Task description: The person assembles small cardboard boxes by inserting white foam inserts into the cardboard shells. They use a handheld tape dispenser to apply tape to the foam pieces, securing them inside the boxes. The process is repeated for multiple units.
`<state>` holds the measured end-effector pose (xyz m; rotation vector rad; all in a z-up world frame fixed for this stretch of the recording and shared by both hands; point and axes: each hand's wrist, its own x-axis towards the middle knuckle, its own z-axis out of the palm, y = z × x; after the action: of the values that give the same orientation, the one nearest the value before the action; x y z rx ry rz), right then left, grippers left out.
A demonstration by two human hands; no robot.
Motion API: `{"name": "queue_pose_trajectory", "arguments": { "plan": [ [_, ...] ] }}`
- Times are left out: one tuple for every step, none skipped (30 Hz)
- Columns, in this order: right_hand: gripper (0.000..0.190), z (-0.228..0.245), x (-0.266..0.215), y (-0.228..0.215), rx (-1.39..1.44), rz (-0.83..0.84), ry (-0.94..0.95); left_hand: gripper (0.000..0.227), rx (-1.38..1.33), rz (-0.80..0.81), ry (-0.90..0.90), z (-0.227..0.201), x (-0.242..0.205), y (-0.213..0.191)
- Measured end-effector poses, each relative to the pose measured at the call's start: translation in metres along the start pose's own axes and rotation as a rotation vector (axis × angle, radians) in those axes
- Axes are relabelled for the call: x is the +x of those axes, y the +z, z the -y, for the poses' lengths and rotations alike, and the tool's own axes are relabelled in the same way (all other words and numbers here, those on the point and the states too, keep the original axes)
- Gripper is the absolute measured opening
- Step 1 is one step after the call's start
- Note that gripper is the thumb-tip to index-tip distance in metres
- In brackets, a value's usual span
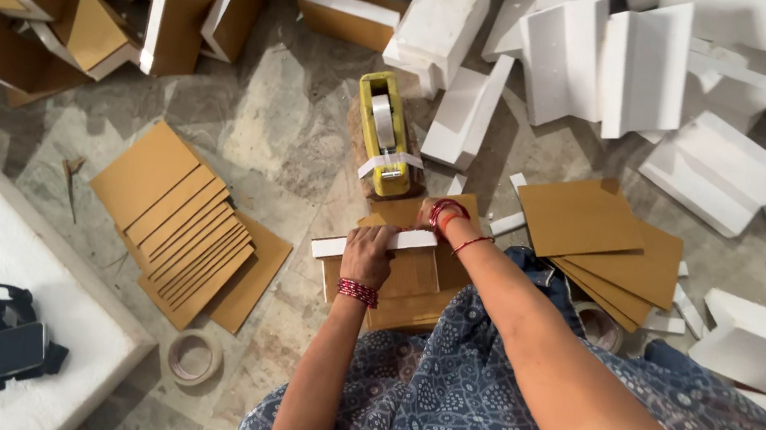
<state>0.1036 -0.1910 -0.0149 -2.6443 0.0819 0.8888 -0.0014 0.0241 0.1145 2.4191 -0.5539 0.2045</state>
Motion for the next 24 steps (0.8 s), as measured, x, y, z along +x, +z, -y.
{"name": "queue_pose_trajectory", "arguments": {
  "plan": [
    [0.045, 0.0, -0.007, -0.003, 0.021, -0.024, -0.012, 0.047, -0.004, 0.01, 0.025, 0.0, 0.0, -0.001],
    [0.047, 0.0, -0.017, -0.004, 0.056, -0.053, -0.028, 0.047, -0.007, 0.02, 0.045, 0.0, -0.001, -0.002],
    [0.048, -0.001, -0.029, -0.006, 0.094, -0.084, -0.046, 0.047, -0.006, 0.028, 0.043, 0.002, -0.001, -0.003],
    [0.05, -0.001, -0.04, -0.008, 0.154, -0.129, -0.071, 0.046, -0.004, 0.035, 0.036, 0.004, -0.001, -0.002],
    [0.051, -0.002, -0.054, -0.011, 0.225, -0.185, -0.101, 0.045, -0.002, 0.042, 0.029, 0.005, -0.002, -0.001],
    [0.053, -0.002, -0.066, -0.018, 0.315, -0.242, -0.151, 0.046, -0.007, 0.036, 0.029, 0.006, -0.003, 0.002],
    [0.055, -0.001, -0.077, -0.026, 0.412, -0.298, -0.215, 0.046, -0.011, 0.029, 0.029, 0.008, -0.003, 0.004],
    [0.057, 0.002, -0.09, -0.03, 0.512, -0.325, -0.314, 0.046, -0.015, 0.03, 0.025, 0.009, -0.005, 0.005],
    [0.059, 0.006, -0.101, -0.033, 0.594, -0.34, -0.43, 0.046, -0.005, 0.055, 0.012, 0.013, -0.003, 0.007],
    [0.061, 0.009, -0.113, -0.032, 0.553, -0.355, -0.56, 0.045, 0.004, 0.077, -0.007, 0.016, -0.001, 0.01],
    [0.063, 0.011, -0.124, -0.029, 0.454, -0.383, -0.679, 0.045, 0.012, 0.1, -0.026, 0.017, -0.003, 0.012],
    [0.075, 0.016, -0.132, -0.022, 0.338, -0.435, -0.807, 0.044, 0.004, 0.082, -0.003, 0.019, -0.008, 0.014],
    [0.076, 0.02, -0.14, -0.012, 0.351, -0.46, -0.762, 0.044, -0.004, 0.065, 0.019, 0.019, -0.013, 0.016],
    [0.077, 0.024, -0.14, -0.01, 0.36, -0.505, -0.72, 0.043, -0.008, 0.038, 0.061, 0.023, -0.003, 0.018],
    [0.078, 0.026, -0.136, -0.011, 0.37, -0.55, -0.677, 0.042, -0.048, 0.021, 0.086, 0.033, -0.001, 0.01],
    [0.079, 0.021, -0.137, -0.01, 0.445, -0.492, -0.618, 0.041, -0.102, 0.013, 0.106, 0.043, -0.009, 0.001],
    [0.079, 0.018, -0.135, -0.007, 0.52, -0.433, -0.558, 0.038, -0.062, 0.058, 0.012, 0.057, -0.013, -0.013],
    [0.08, 0.017, -0.132, -0.004, 0.59, -0.366, -0.508, 0.035, -0.018, 0.095, -0.092, 0.07, -0.021, -0.03],
    [0.078, 0.012, -0.13, -0.001, 0.586, -0.406, -0.512, 0.037, -0.064, 0.047, -0.158, 0.077, -0.032, -0.042],
    [0.077, 0.007, -0.13, 0.006, 0.591, -0.446, -0.517, 0.039, -0.104, 0.002, -0.224, 0.081, -0.044, -0.052],
    [0.075, 0.002, -0.129, 0.014, 0.596, -0.486, -0.523, 0.042, -0.161, -0.016, -0.261, 0.079, -0.054, -0.052],
    [0.071, 0.0, -0.126, 0.02, 0.585, -0.521, -0.547, 0.045, -0.214, -0.035, -0.288, 0.079, -0.056, -0.054],
    [0.066, -0.001, -0.122, 0.025, 0.574, -0.555, -0.57, 0.049, -0.267, -0.053, -0.314, 0.083, -0.054, -0.056],
    [0.061, -0.011, -0.121, 0.028, 0.554, -0.588, -0.58, 0.05, -0.294, -0.074, -0.331, 0.085, -0.051, -0.051]
  ]
}}
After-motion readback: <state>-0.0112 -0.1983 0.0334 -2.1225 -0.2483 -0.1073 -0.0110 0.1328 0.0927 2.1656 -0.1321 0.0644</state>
